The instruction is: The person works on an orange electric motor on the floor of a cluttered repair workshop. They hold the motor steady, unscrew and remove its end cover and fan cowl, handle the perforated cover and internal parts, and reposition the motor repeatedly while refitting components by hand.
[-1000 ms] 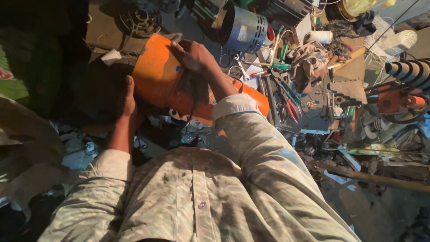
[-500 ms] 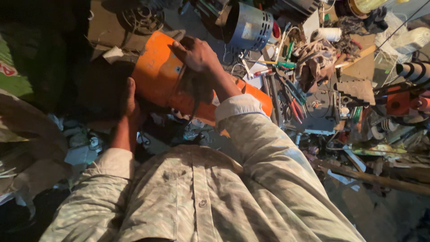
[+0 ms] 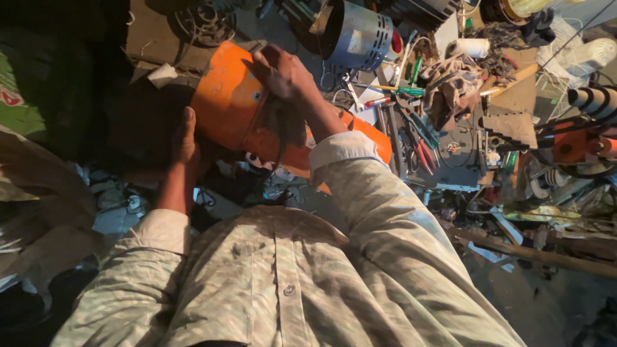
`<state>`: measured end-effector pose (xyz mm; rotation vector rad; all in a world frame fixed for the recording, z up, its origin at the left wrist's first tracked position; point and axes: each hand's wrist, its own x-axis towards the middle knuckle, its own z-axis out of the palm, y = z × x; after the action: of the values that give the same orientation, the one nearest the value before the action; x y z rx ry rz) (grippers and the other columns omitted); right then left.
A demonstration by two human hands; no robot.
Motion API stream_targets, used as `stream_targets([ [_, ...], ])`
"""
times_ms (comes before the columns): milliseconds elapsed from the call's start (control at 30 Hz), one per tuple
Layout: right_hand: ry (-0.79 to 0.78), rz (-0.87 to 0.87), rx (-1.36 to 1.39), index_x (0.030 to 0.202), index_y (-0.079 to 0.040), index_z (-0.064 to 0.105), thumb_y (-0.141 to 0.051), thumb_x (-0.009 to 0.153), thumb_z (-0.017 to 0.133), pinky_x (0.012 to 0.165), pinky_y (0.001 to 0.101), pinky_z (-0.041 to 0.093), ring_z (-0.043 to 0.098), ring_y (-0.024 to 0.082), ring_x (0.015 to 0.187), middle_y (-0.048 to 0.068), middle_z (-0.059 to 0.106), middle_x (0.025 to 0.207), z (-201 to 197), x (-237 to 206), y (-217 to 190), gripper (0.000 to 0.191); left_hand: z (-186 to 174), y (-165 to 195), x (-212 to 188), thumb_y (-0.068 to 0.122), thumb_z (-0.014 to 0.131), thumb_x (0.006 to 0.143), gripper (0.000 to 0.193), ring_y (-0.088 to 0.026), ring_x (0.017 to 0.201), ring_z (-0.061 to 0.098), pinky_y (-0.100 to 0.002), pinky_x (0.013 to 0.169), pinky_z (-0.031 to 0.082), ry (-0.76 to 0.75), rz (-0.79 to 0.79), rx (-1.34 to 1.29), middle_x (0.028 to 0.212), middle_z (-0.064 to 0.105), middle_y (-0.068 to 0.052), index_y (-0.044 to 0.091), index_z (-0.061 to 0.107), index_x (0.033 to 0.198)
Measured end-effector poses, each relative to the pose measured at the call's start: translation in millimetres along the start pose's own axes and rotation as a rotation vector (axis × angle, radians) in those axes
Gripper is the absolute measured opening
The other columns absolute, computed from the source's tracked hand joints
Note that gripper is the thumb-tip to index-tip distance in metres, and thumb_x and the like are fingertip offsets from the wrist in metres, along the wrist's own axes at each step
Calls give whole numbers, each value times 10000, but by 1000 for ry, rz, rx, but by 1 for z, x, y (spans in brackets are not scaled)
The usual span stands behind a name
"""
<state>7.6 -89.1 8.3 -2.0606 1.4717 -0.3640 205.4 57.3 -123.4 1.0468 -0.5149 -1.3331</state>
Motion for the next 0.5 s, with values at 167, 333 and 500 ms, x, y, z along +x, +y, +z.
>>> stream_targets([
  [167, 353, -197, 154, 1275, -59, 621, -320, 978, 705, 1026, 406, 542, 639, 384, 1207, 189, 652, 1287, -12, -25, 6, 404, -16, 21, 8, 527, 635, 1013, 649, -219, 1268, 601, -366, 1116, 449, 28, 256, 570, 1377, 645, -135, 1, 606, 1392],
  [333, 394, -300, -21, 1337, -29, 584, -152, 943, 756, 1106, 446, 480, 573, 402, 1312, 196, 559, 1439, -45, -131, 26, 447, -18, 51, 9, 492, 607, 1017, 612, -242, 1209, 621, -369, 1085, 477, -138, 314, 523, 1316, 670, -149, 22, 606, 1408],
  [500, 517, -101, -261, 1303, -85, 645, -225, 929, 752, 1131, 487, 434, 566, 392, 1331, 172, 597, 1430, -60, -189, 58, 414, -20, 84, 34, 571, 468, 1063, 659, -270, 1387, 551, -385, 1186, 372, -119, 314, 707, 1463, 622, -122, 66, 607, 1462],
])
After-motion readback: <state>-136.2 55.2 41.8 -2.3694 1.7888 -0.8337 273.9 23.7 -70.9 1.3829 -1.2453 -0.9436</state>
